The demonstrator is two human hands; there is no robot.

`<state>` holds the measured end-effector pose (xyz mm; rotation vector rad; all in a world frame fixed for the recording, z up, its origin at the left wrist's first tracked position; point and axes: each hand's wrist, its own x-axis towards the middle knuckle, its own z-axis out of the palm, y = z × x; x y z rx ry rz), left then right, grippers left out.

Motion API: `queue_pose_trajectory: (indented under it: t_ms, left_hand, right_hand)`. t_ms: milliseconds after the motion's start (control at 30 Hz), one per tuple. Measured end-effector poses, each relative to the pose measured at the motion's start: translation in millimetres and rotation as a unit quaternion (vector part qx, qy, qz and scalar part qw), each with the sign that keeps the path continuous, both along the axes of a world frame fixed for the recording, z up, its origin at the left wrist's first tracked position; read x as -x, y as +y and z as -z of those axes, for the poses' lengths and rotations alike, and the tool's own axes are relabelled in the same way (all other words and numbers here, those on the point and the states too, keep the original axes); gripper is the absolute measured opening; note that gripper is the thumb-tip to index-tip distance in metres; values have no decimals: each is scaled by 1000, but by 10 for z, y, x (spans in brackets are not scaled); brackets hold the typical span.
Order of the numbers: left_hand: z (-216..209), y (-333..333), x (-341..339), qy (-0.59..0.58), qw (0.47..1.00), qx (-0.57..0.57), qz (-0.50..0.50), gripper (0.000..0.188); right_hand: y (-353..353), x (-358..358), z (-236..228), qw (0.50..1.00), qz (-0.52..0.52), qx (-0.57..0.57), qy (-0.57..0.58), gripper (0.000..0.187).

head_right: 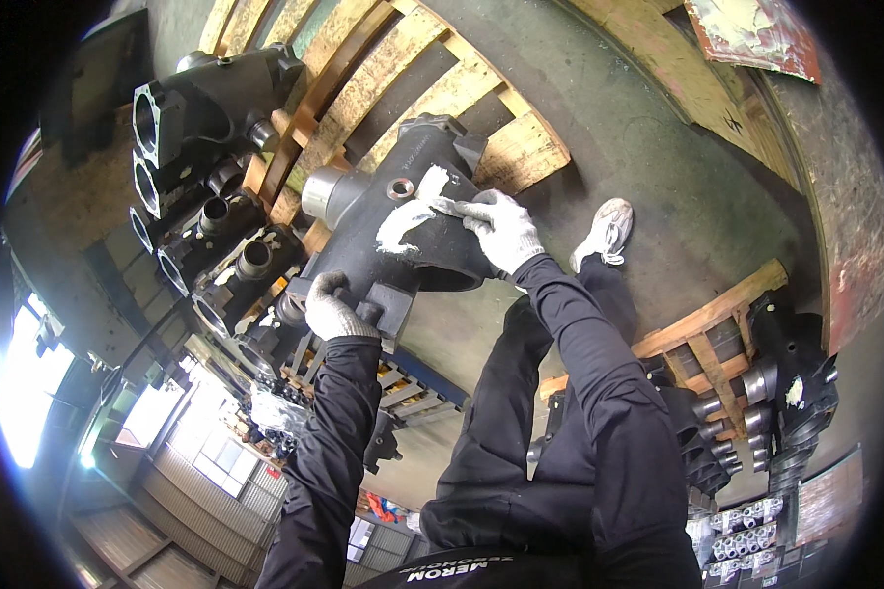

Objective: The person picks up a metal casting from a wooden pallet, rotates it to inspect surfaces, and uses a small metal tool to scrape and remove residue from the casting. The person repeats this process with several castings, placing each cleaned piece back on the pallet.

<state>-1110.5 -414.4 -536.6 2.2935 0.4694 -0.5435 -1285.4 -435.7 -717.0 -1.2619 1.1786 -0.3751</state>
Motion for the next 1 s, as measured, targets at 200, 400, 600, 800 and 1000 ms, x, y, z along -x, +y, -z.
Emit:
queue_pose_trajectory:
  t_ms: [200, 400, 600, 800, 1000]
  left_hand:
    - [-6, -30, 14, 3, 1000, 0, -6, 21]
    - [6, -25, 6, 13, 1000, -2, -15, 22]
    - [-18, -40, 19, 8, 1000, 1, -7, 19]
    - [7, -27, -8, 9, 1000, -2, -18, 18]
    - [4, -37, -6, 0, 1000, -7, -7, 18]
  right_hand:
    - [5, 30, 23, 999, 37, 12, -13, 26]
    - [-107, -19, 230, 996, 18, -10, 84, 23]
    - [-140, -110, 294, 997, 20, -20, 77, 22]
    - [-79, -93, 266, 998, 15, -6, 62, 22]
    - [-49, -84, 229, 999, 14, -22, 42, 23]
